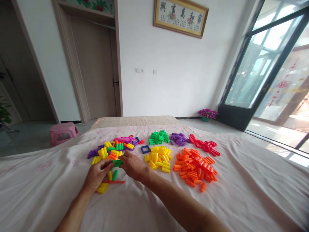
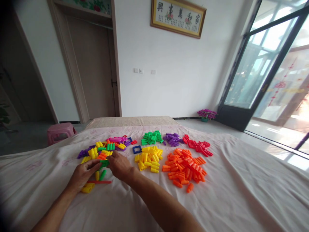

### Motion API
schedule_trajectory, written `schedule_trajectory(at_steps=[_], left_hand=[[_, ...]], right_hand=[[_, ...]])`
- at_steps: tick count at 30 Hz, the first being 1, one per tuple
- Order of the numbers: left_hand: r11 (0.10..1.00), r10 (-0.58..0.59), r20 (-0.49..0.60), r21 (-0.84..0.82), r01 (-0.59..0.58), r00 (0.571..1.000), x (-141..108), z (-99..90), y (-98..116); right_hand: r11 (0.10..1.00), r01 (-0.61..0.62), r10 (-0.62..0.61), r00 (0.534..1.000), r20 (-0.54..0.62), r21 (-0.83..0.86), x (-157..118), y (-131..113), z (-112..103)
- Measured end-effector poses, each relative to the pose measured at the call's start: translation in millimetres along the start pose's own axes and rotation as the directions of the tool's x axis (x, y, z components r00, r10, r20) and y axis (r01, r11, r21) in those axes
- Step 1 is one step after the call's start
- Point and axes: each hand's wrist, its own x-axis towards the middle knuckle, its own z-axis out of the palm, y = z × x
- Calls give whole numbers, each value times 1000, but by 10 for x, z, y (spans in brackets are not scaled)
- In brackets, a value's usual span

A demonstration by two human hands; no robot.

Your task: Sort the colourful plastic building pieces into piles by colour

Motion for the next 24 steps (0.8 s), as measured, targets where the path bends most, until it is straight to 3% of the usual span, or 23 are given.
schedule_trajectory(at_steps=[2, 4, 8, 11, 14, 17, 19, 21, 24], left_hand=[[998, -43, 21, -34, 44, 999, 9, -16, -26], [994, -83, -24, -77, 81, 996, 27, -46, -85], [982, -122, -76, -153, 110, 990, 53, -73, -176], [986, -100, -35, -137, 95, 994, 53, -30, -172], [991, -90, -11, -99, 89, 996, 52, 15, -166], [993, -84, -9, -89, 83, 996, 55, 25, -174], [993, -84, -13, -86, 82, 996, 53, 24, -165], [994, -79, -12, -83, 78, 997, 46, 24, -140], [994, -69, 11, -83, 70, 998, 30, 29, -89]], right_hand=[[999, 5, -5, 1000, 10, -49, -57, 71, -70], [996, -27, 27, 1000, 8, -80, -129, 189, -187], [969, -232, 226, 972, -70, -90, -243, 567, -540], [889, -438, 412, 893, -181, -136, -261, 937, -836], [782, -612, 571, 780, -257, -119, -242, 1300, -1101], [714, -699, 653, 684, -326, -36, -222, 1545, -1273], [701, -713, 662, 658, -358, -13, -213, 1586, -1292], [738, -675, 633, 685, -359, 13, -209, 1504, -1212], [873, -478, 485, 826, -287, 100, -217, 1169, -925]])
